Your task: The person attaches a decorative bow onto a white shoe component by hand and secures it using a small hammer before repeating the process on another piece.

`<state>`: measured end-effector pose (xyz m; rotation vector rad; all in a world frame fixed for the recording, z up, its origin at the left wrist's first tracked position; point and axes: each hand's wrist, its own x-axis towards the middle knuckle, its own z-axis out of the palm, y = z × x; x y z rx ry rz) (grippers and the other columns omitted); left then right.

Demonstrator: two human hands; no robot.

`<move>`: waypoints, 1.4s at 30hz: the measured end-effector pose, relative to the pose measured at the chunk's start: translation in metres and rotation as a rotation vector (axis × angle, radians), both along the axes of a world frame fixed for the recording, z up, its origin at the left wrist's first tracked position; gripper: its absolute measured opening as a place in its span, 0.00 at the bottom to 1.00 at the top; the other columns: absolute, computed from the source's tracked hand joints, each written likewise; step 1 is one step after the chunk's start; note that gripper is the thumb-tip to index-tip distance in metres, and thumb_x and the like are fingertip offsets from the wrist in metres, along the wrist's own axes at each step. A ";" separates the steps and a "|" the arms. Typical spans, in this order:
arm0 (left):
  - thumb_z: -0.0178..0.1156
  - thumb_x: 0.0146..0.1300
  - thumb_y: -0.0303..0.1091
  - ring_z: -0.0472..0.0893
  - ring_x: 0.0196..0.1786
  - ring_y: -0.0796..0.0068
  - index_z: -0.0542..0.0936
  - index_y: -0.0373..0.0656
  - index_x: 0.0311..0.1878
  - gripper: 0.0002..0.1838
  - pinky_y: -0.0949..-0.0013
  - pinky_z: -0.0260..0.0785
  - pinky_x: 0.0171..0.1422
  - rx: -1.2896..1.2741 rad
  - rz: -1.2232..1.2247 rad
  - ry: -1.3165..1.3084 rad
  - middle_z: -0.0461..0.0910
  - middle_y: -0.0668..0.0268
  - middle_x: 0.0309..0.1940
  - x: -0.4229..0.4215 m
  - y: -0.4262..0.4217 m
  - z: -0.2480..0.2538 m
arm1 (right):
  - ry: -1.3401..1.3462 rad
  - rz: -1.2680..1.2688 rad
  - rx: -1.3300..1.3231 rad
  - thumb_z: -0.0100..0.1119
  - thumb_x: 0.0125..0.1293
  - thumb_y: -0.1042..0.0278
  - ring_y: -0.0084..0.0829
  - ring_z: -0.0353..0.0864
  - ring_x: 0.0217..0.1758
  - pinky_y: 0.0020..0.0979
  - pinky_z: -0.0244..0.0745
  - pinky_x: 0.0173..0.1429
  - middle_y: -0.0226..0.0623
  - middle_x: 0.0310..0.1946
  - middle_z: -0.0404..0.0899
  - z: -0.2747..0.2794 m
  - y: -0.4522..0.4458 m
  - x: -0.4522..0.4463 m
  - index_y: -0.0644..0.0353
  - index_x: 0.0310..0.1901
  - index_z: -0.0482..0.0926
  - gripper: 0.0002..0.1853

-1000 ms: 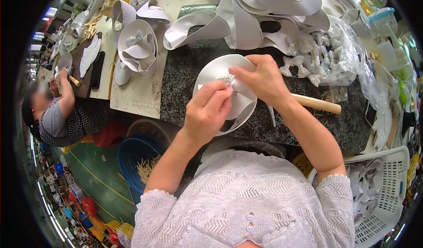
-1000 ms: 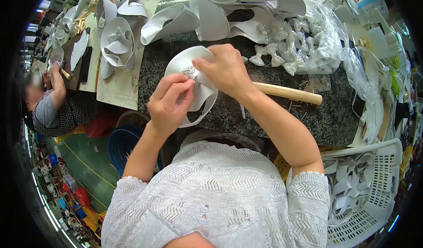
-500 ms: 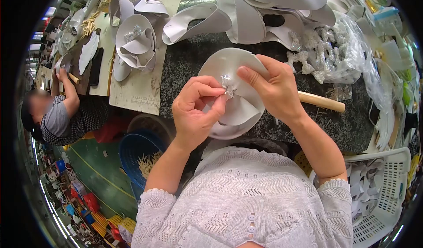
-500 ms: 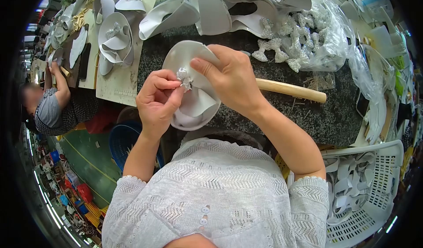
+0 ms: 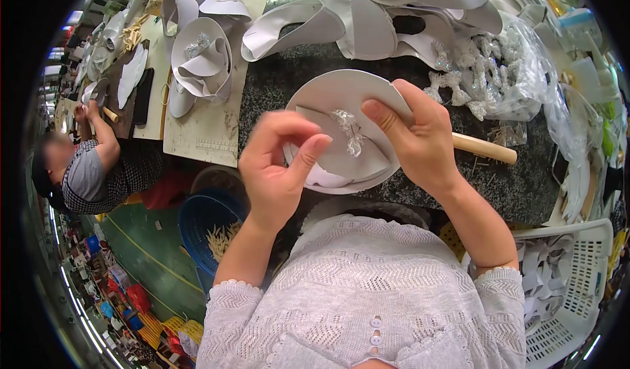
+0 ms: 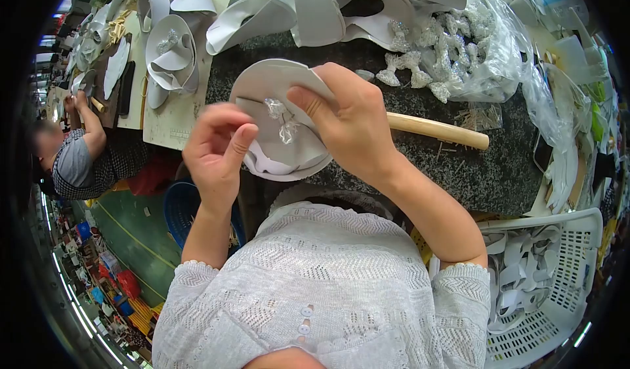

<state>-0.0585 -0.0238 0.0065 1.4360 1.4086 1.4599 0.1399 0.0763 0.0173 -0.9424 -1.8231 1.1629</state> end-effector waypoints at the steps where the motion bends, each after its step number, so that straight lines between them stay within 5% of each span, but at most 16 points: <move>1: 0.76 0.60 0.25 0.82 0.50 0.69 0.83 0.37 0.52 0.18 0.66 0.75 0.59 -0.002 0.001 0.000 0.81 0.59 0.52 0.004 0.004 0.010 | 0.000 0.001 -0.002 0.68 0.70 0.69 0.34 0.81 0.33 0.34 0.75 0.38 0.42 0.33 0.82 -0.001 -0.002 0.001 0.64 0.45 0.85 0.08; 3: 0.80 0.52 0.27 0.81 0.55 0.60 0.80 0.40 0.59 0.30 0.60 0.73 0.64 0.309 0.241 0.502 0.80 0.58 0.54 0.014 0.020 0.031 | 0.156 0.066 0.373 0.68 0.67 0.76 0.32 0.83 0.36 0.31 0.78 0.41 0.41 0.35 0.84 -0.003 -0.004 0.003 0.65 0.48 0.86 0.09; 4: 0.81 0.46 0.26 0.79 0.60 0.53 0.77 0.41 0.64 0.38 0.56 0.70 0.68 0.297 0.098 0.564 0.79 0.56 0.57 0.007 0.020 0.028 | 0.146 0.131 0.474 0.68 0.62 0.83 0.38 0.84 0.38 0.35 0.80 0.42 0.42 0.38 0.84 -0.001 -0.006 0.006 0.64 0.48 0.86 0.12; 8: 0.74 0.48 0.19 0.86 0.45 0.54 0.77 0.41 0.41 0.19 0.52 0.79 0.59 0.445 -0.032 0.452 0.84 0.60 0.39 0.000 0.020 0.004 | 0.052 0.217 0.773 0.74 0.54 0.66 0.35 0.82 0.41 0.33 0.80 0.43 0.35 0.40 0.81 -0.010 -0.019 0.019 0.57 0.51 0.89 0.21; 11: 0.73 0.51 0.26 0.85 0.44 0.60 0.77 0.44 0.38 0.14 0.52 0.78 0.59 0.573 -0.046 0.614 0.84 0.62 0.39 -0.005 0.014 0.003 | 0.047 0.195 0.869 0.75 0.51 0.67 0.37 0.83 0.48 0.32 0.80 0.46 0.35 0.47 0.82 -0.025 -0.029 0.026 0.53 0.51 0.90 0.22; 15: 0.70 0.59 0.28 0.86 0.44 0.60 0.75 0.44 0.39 0.12 0.49 0.78 0.60 0.583 -0.067 0.749 0.85 0.60 0.40 -0.004 0.007 0.000 | -0.007 0.205 0.884 0.74 0.51 0.68 0.38 0.84 0.52 0.34 0.80 0.50 0.36 0.51 0.82 -0.030 -0.036 0.035 0.52 0.49 0.91 0.21; 17: 0.72 0.50 0.30 0.84 0.43 0.63 0.77 0.45 0.37 0.14 0.53 0.75 0.62 0.604 -0.045 0.722 0.84 0.64 0.40 -0.004 0.011 -0.006 | -0.053 0.161 0.792 0.69 0.53 0.66 0.33 0.85 0.55 0.36 0.78 0.59 0.30 0.52 0.83 -0.028 -0.041 0.036 0.47 0.52 0.91 0.21; 21: 0.72 0.49 0.31 0.84 0.43 0.63 0.78 0.45 0.37 0.14 0.53 0.74 0.63 0.622 -0.024 0.761 0.83 0.65 0.40 -0.004 0.011 -0.009 | -0.079 0.220 0.748 0.71 0.53 0.66 0.37 0.84 0.56 0.37 0.77 0.60 0.32 0.53 0.82 -0.029 -0.033 0.038 0.49 0.58 0.88 0.26; 23: 0.72 0.48 0.30 0.84 0.43 0.63 0.78 0.45 0.37 0.14 0.52 0.74 0.64 0.603 -0.030 0.757 0.83 0.65 0.40 -0.007 0.010 -0.009 | -0.050 0.284 0.582 0.70 0.59 0.67 0.39 0.84 0.56 0.38 0.77 0.60 0.38 0.53 0.83 -0.013 -0.027 0.039 0.53 0.61 0.86 0.25; 26: 0.73 0.47 0.28 0.84 0.43 0.63 0.79 0.44 0.37 0.15 0.52 0.73 0.65 0.556 -0.071 0.699 0.83 0.65 0.39 -0.007 0.009 -0.006 | 0.279 0.448 -0.213 0.60 0.77 0.61 0.38 0.87 0.50 0.36 0.79 0.57 0.46 0.47 0.87 -0.012 -0.018 0.052 0.72 0.57 0.83 0.20; 29: 0.75 0.45 0.25 0.85 0.42 0.63 0.79 0.44 0.36 0.16 0.52 0.72 0.66 0.505 -0.148 0.621 0.84 0.66 0.37 -0.001 0.009 0.001 | 0.017 0.484 0.223 0.65 0.65 0.80 0.35 0.88 0.44 0.30 0.82 0.43 0.43 0.42 0.87 0.002 -0.006 0.043 0.65 0.54 0.87 0.15; 35: 0.77 0.49 0.25 0.85 0.43 0.66 0.80 0.45 0.37 0.15 0.52 0.73 0.66 0.357 -0.224 0.383 0.85 0.66 0.36 0.002 0.008 0.004 | -0.056 0.490 0.520 0.70 0.58 0.81 0.36 0.88 0.38 0.33 0.80 0.37 0.39 0.38 0.87 0.015 -0.008 0.042 0.61 0.48 0.88 0.15; 42: 0.78 0.53 0.28 0.86 0.46 0.62 0.83 0.40 0.44 0.17 0.55 0.76 0.60 0.270 -0.354 0.305 0.86 0.58 0.40 0.009 0.007 0.013 | -0.081 0.490 0.433 0.72 0.58 0.77 0.36 0.88 0.37 0.33 0.80 0.37 0.40 0.39 0.87 0.008 -0.013 0.042 0.63 0.42 0.85 0.10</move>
